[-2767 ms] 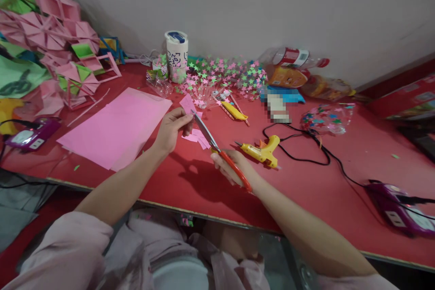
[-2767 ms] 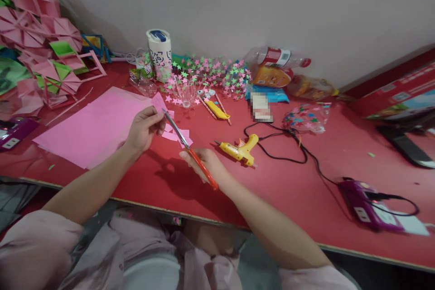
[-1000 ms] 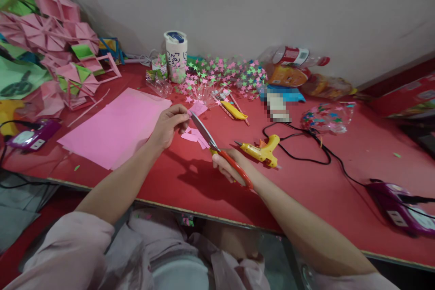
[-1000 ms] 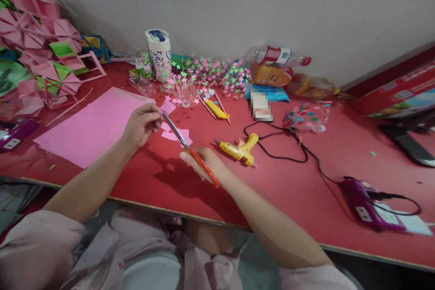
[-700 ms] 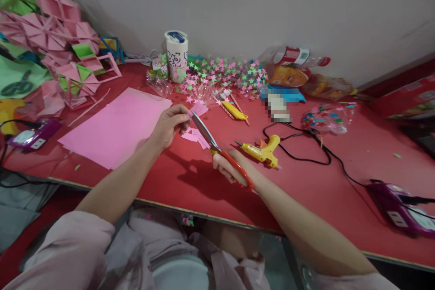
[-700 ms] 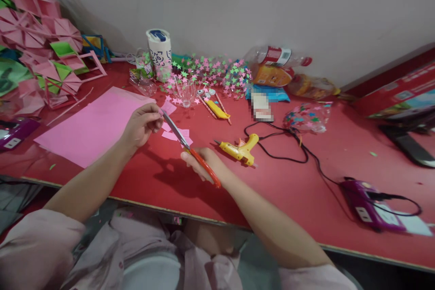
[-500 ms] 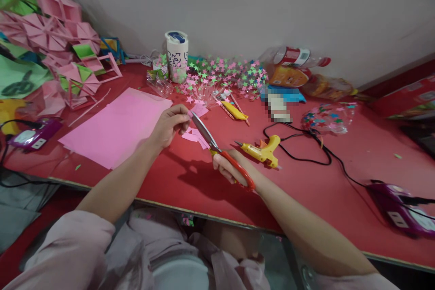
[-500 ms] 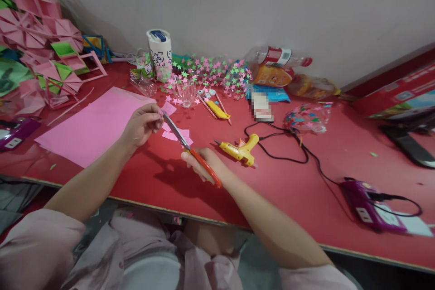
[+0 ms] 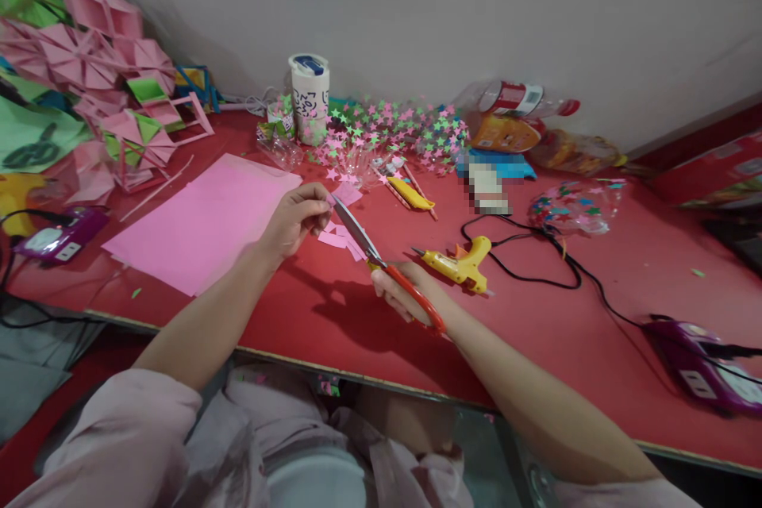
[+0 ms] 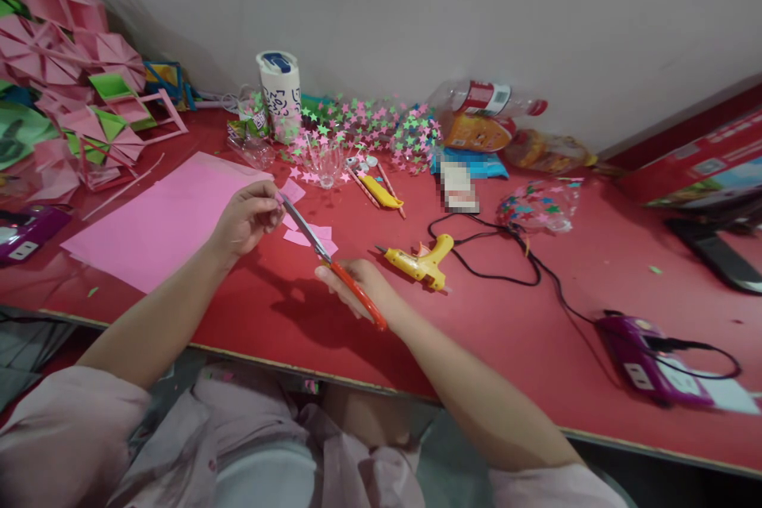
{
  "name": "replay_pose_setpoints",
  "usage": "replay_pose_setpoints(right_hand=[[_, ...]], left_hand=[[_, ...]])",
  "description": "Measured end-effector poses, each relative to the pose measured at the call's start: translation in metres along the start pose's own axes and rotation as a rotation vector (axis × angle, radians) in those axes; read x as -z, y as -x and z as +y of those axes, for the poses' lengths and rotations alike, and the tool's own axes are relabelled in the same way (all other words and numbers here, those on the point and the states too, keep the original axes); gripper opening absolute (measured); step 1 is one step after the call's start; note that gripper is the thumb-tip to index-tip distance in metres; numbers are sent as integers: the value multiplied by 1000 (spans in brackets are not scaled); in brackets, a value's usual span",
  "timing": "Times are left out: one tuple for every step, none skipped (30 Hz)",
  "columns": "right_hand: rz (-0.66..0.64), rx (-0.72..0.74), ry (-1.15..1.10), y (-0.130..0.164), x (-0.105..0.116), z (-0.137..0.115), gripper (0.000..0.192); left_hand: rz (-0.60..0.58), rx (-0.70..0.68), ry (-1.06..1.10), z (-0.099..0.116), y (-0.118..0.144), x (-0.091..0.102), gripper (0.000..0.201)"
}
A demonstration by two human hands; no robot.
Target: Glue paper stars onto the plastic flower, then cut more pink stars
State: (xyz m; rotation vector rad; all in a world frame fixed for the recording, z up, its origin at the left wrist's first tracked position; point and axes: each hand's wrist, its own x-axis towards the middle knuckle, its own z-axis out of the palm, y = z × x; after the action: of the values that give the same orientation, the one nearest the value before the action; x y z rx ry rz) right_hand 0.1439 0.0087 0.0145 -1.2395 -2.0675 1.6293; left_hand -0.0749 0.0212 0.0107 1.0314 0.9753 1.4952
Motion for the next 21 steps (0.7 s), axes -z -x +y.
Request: replay_pose_setpoints(right_hand=[[11, -11, -9, 0, -1, 1, 50], [19, -20, -16, -1, -2, 1, 50], [27, -25, -21, -1, -3, 2, 50], [36, -26, -26, -1, -3, 3, 50], [53, -24, -32, -1, -4, 3, 49], [72, -21, -39, -1, -5, 3, 49], [90, -18, -45, -1, -5, 2, 48], [106, -12, -49, -1, -5, 1, 48], [119, -3, -47, 0, -5, 1, 47], [127, 8, -40, 0, -5, 0, 47], [130, 20, -31, 0, -5, -1, 47], [131, 29, -23, 0, -5, -2, 47], [132, 33, -16, 1, -5, -2, 47], [133, 30, -13, 1, -5, -3, 47], [131, 22, -13, 1, -5, -3, 47], [126, 14, -13, 1, -5, -3, 47], [118, 6, -11, 1, -5, -2, 47], [110, -4, -7, 1, -4, -2, 46], [101, -16, 3, 1, -4, -2, 46], [92, -26, 17, 1, -4, -1, 46], [83, -31, 34, 1, -3, -1, 46]], left_hand=[[5, -1, -3, 0, 0, 0, 7], [12, -1, -4, 0, 0, 0, 7], [18, 1, -3, -1, 0, 0, 8], [19, 5, -1, -1, 1, -1, 9], [12, 11, 2, -2, 2, -2, 10], [-4, 17, 6, -2, 2, -3, 12], [-25, 19, 12, -3, 3, -5, 13], [-47, 17, 19, -4, 4, -6, 15], [-64, 9, 27, -6, 5, -7, 16], [-72, -3, 35, -7, 5, -8, 16], [-70, -17, 39, -8, 6, -9, 17], [-60, -30, 40, -8, 6, -10, 17], [-43, -39, 38, -9, 6, -10, 16], [-24, -46, 35, -9, 6, -10, 15], [-6, -49, 31, -10, 5, -10, 14], [8, -52, 30, -10, 5, -10, 13], [19, -54, 32, -10, 5, -10, 13], [27, -55, 36, -10, 5, -10, 12], [33, -55, 42, -9, 5, -10, 11], [41, -54, 48, -9, 5, -10, 11], [50, -51, 53, -9, 5, -11, 10]])
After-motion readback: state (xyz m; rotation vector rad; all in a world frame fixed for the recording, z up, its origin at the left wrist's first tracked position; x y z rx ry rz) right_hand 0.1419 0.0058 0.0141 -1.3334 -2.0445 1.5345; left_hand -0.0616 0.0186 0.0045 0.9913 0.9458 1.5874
